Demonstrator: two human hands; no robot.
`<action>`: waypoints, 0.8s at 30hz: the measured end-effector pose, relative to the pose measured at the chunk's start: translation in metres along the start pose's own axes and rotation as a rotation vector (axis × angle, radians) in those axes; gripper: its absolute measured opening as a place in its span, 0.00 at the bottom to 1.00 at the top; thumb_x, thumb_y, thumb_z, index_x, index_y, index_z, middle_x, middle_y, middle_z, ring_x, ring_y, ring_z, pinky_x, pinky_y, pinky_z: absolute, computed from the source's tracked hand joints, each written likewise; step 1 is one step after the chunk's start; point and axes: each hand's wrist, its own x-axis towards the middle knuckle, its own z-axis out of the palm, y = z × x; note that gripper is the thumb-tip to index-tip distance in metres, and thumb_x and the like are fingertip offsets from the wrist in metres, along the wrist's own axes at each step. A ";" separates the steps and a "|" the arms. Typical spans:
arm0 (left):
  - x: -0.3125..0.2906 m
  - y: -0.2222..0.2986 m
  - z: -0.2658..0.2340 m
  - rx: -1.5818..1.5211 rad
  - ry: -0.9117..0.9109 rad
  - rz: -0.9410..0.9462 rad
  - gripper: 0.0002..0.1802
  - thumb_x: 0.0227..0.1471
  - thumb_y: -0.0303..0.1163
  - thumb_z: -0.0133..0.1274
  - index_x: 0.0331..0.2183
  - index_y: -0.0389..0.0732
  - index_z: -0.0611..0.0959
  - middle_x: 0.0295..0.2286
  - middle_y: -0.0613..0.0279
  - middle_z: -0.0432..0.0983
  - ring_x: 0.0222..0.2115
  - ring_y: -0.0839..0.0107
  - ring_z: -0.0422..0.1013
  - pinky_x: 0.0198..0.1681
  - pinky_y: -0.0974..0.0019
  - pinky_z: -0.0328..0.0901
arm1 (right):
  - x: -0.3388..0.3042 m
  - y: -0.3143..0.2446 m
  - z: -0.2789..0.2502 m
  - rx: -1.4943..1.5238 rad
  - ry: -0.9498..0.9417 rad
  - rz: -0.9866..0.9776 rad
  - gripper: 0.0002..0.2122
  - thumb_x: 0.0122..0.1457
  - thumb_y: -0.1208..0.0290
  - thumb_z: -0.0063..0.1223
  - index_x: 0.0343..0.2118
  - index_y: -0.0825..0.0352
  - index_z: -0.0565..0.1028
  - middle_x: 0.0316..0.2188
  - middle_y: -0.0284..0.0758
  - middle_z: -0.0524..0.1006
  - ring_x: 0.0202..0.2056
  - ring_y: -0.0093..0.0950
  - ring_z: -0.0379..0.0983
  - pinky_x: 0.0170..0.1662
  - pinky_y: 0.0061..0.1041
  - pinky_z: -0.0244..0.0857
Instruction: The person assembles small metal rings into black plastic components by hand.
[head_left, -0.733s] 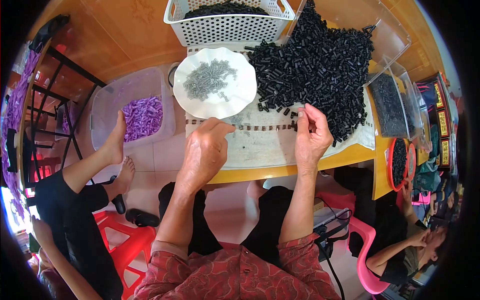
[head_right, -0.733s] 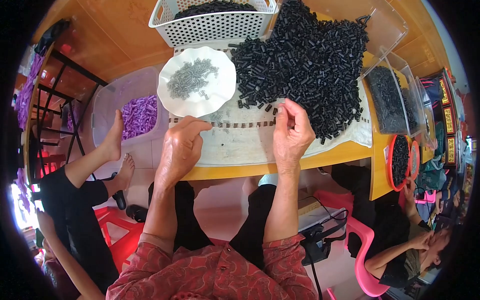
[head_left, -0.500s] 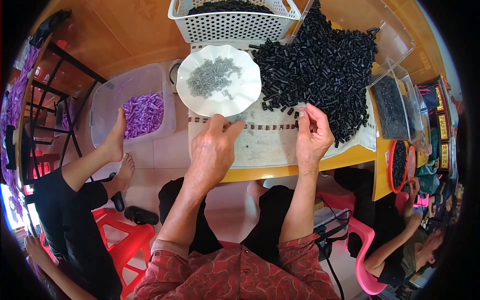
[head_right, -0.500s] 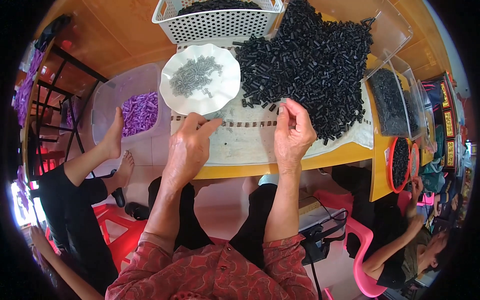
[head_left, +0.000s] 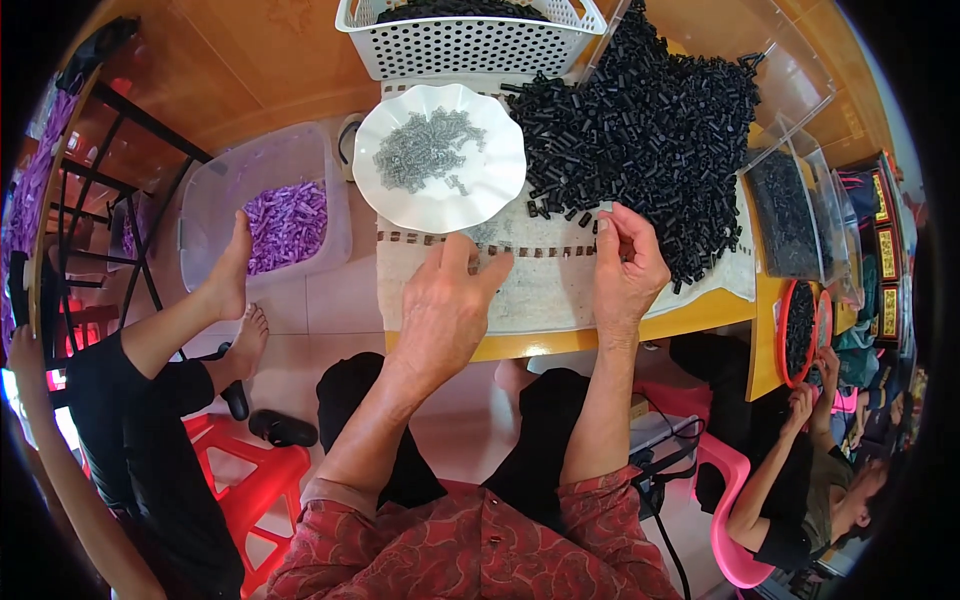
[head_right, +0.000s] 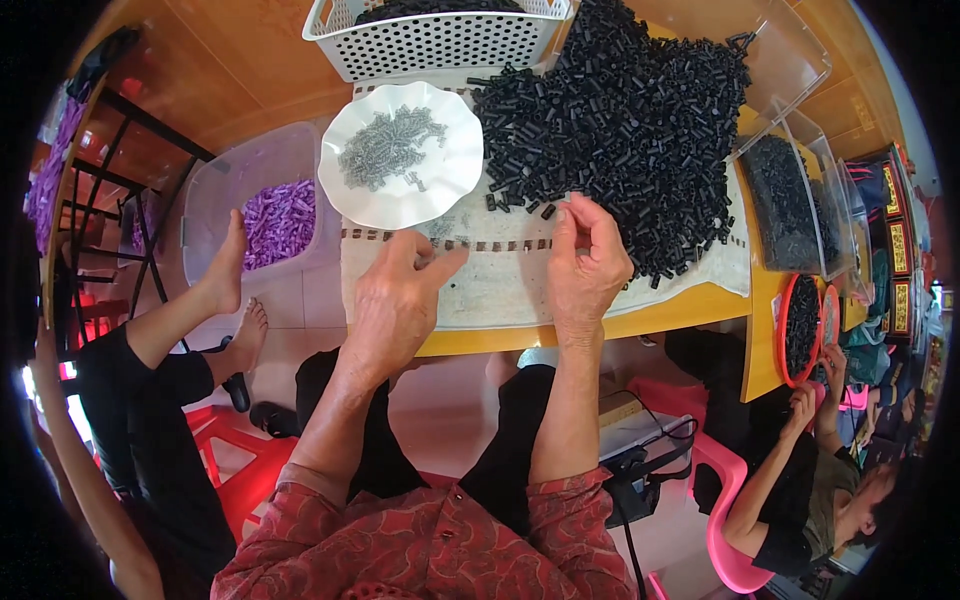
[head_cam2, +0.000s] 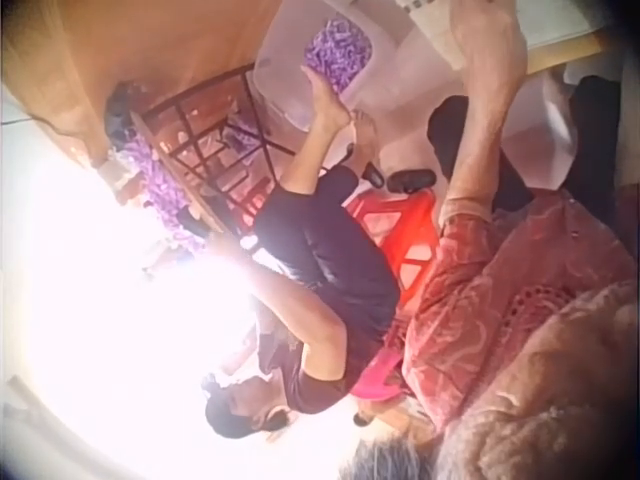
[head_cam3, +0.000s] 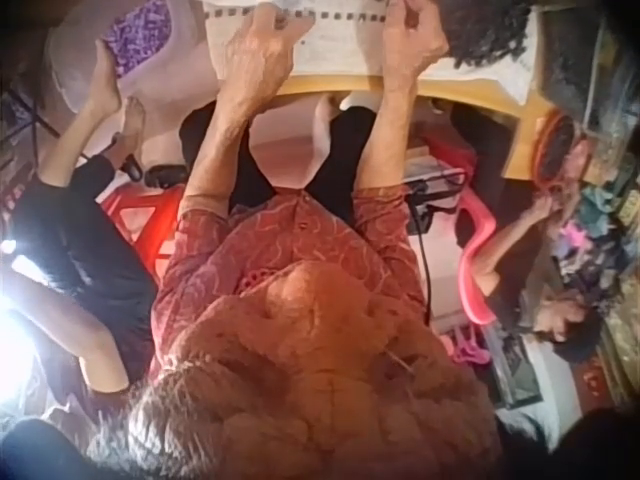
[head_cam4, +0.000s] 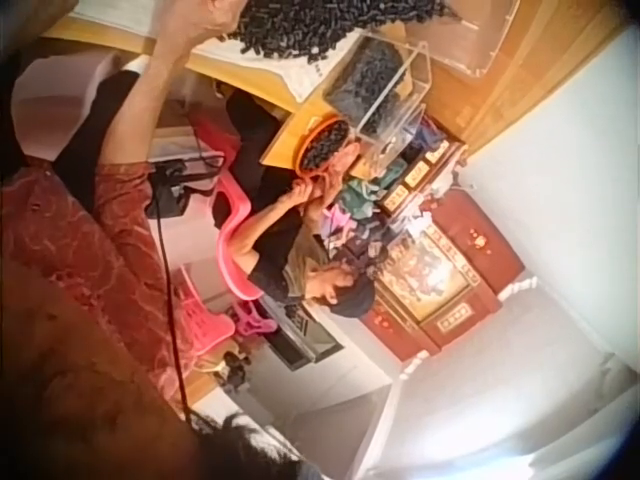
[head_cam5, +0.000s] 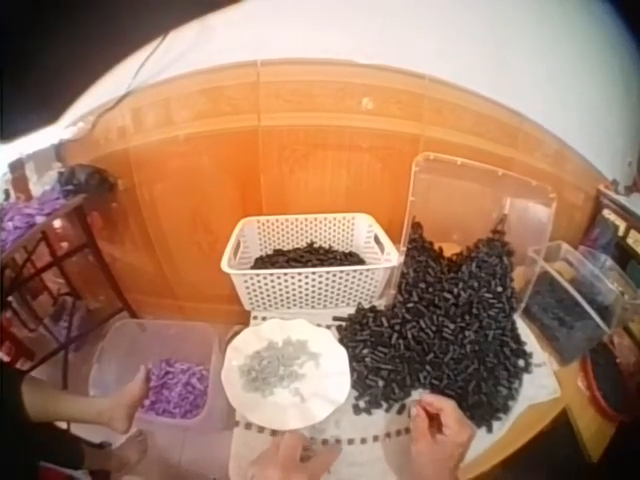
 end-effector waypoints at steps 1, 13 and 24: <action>0.000 0.000 0.002 -0.025 -0.008 0.009 0.14 0.42 0.19 0.52 0.35 0.38 0.84 0.31 0.54 0.68 0.32 0.56 0.71 0.31 0.57 0.69 | 0.000 0.000 -0.001 0.002 0.001 0.003 0.08 0.56 0.82 0.57 0.39 0.71 0.78 0.32 0.37 0.82 0.30 0.21 0.78 0.35 0.20 0.72; 0.002 -0.012 -0.003 -0.159 0.086 -0.041 0.10 0.45 0.17 0.50 0.31 0.35 0.83 0.31 0.54 0.73 0.31 0.54 0.73 0.33 0.56 0.70 | 0.007 0.002 -0.011 0.030 0.054 0.006 0.08 0.56 0.81 0.58 0.39 0.70 0.79 0.30 0.34 0.82 0.29 0.18 0.76 0.33 0.17 0.71; 0.020 0.000 -0.011 -0.194 0.019 -0.022 0.12 0.44 0.16 0.49 0.32 0.34 0.83 0.31 0.52 0.74 0.30 0.51 0.74 0.33 0.54 0.70 | 0.010 0.005 -0.021 -0.031 -0.031 0.073 0.13 0.50 0.84 0.59 0.39 0.66 0.79 0.34 0.34 0.80 0.32 0.26 0.76 0.36 0.25 0.70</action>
